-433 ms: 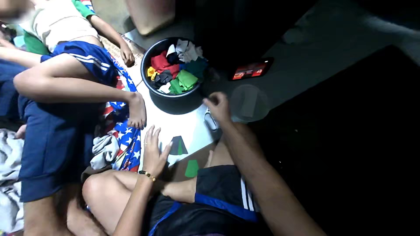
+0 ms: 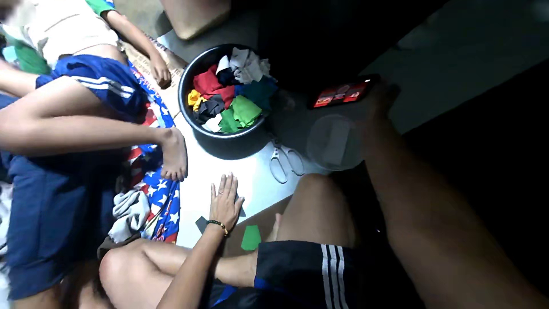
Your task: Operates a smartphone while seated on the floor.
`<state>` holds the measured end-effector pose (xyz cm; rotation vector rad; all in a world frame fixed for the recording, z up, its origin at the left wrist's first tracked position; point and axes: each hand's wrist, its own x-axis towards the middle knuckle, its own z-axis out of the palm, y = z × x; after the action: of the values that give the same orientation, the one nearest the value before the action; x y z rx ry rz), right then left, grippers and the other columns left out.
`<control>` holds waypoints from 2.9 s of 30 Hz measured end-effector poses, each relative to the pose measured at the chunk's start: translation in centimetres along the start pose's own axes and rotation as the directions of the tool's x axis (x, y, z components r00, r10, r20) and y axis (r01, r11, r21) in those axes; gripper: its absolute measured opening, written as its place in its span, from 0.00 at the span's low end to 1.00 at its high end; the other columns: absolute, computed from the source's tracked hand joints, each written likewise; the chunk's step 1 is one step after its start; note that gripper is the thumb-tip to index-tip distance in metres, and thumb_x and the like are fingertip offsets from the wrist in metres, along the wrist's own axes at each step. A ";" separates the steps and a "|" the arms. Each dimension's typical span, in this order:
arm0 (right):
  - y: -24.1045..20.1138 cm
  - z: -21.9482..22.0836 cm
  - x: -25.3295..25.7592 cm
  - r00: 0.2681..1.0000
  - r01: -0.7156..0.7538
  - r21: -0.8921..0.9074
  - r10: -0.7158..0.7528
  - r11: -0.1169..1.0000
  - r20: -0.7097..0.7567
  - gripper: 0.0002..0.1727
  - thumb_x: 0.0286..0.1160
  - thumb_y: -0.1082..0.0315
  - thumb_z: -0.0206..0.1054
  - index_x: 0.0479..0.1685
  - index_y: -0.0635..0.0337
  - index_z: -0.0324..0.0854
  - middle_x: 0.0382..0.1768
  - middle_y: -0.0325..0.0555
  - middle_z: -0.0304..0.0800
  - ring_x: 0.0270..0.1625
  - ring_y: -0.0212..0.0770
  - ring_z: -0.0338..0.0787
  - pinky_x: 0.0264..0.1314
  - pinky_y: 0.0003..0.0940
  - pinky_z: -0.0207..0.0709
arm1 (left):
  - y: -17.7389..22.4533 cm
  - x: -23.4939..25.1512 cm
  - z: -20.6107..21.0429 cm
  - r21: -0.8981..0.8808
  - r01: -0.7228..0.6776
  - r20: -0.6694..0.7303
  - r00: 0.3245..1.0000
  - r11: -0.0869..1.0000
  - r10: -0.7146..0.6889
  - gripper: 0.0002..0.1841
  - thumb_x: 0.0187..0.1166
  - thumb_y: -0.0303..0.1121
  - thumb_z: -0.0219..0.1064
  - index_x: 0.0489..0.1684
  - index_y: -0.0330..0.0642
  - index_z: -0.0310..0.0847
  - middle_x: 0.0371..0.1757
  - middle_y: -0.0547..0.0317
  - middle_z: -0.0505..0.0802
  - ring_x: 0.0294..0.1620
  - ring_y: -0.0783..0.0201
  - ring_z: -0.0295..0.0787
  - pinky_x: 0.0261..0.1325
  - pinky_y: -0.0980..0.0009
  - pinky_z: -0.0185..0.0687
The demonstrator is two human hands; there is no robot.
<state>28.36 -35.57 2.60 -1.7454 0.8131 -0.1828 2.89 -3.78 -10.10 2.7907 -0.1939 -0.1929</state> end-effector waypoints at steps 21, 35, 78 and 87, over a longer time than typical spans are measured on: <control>5.7 -0.4 10.7 0.929 0.289 -0.040 -0.270 0.956 0.253 0.23 0.96 0.67 0.41 0.80 0.71 0.65 0.74 0.63 0.75 0.72 0.42 0.79 0.75 0.35 0.73 | -0.7 0.0 1.3 0.162 -0.027 -0.128 0.991 0.986 0.048 0.43 0.88 0.60 0.29 0.83 0.36 0.74 0.87 0.40 0.74 0.87 0.24 0.63 0.83 0.29 0.57; 3.8 -3.6 3.9 0.881 0.377 0.128 -0.397 0.918 0.257 0.20 0.95 0.66 0.44 0.67 0.74 0.73 0.56 0.57 0.83 0.55 0.36 0.84 0.63 0.35 0.79 | -1.0 -0.2 0.6 0.035 -0.016 -0.009 1.000 0.999 0.016 0.45 0.83 0.65 0.41 0.89 0.37 0.65 0.93 0.39 0.63 0.93 0.26 0.48 0.89 0.30 0.41; -2.2 -2.4 -32.2 0.487 0.643 0.259 -0.646 0.721 0.588 0.49 0.41 0.60 0.91 0.72 0.62 0.72 0.58 0.56 0.86 0.54 0.43 0.89 0.56 0.45 0.84 | 9.9 -10.8 -20.0 -0.578 -0.461 -0.092 0.857 -0.674 -0.507 0.36 0.90 0.64 0.31 0.79 0.46 0.61 0.70 0.42 0.85 0.68 0.39 0.87 0.62 0.38 0.86; -2.9 -2.2 -31.9 0.526 0.566 0.365 -0.665 0.739 0.530 0.16 0.93 0.58 0.53 0.58 0.59 0.81 0.40 0.35 0.86 0.39 0.21 0.84 0.46 0.23 0.78 | 9.9 -11.3 -20.0 -0.542 -0.455 -0.076 0.864 -0.707 -0.498 0.37 0.89 0.65 0.30 0.79 0.44 0.62 0.70 0.40 0.85 0.68 0.37 0.87 0.61 0.37 0.86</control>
<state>4.55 -17.77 14.84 -1.7201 -0.3586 -0.1037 -6.22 -4.89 13.16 0.2883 0.2503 0.3329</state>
